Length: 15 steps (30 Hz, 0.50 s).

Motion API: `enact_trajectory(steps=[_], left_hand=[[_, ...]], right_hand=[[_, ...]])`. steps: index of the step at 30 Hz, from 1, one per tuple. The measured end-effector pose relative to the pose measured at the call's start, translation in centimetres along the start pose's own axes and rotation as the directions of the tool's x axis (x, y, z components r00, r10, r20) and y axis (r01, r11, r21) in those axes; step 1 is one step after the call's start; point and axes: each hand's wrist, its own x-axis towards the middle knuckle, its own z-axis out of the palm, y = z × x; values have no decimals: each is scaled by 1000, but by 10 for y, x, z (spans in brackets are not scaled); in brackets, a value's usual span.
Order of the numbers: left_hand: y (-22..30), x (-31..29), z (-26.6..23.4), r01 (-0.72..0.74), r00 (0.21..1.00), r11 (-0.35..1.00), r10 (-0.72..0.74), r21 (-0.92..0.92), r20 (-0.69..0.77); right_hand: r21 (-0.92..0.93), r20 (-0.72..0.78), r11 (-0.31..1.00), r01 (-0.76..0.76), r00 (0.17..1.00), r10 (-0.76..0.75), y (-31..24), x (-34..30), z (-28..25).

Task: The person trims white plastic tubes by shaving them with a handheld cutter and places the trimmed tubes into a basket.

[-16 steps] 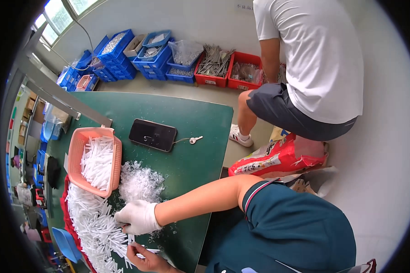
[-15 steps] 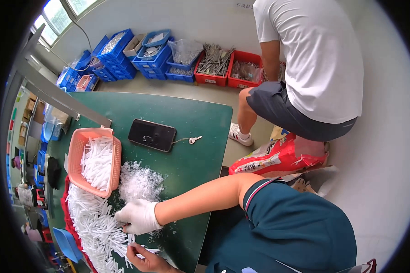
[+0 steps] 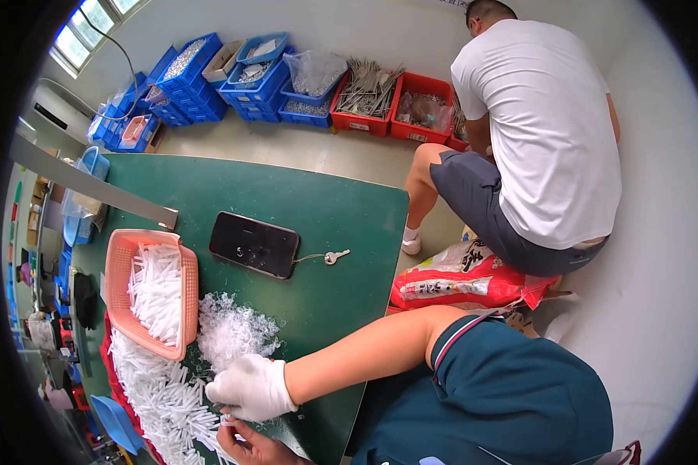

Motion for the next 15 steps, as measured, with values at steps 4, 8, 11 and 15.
enact_trajectory(steps=[4,8,11,15], left_hand=[[-1,0,10,-29,992,1000,29,5,-120],[-17,-4,11,-71,974,987,100,145,-204],[-13,-3,11,-41,973,976,87,214,-212],[-19,-6,7,0,981,990,27,141,-190]], right_hand=[[-77,26,996,40,999,-38,-6,0,-2],[-106,63,993,59,997,-53,-12,0,-5],[-169,109,977,132,987,-115,-12,-3,-5],[-147,95,977,152,986,-139,-12,-4,-4]])
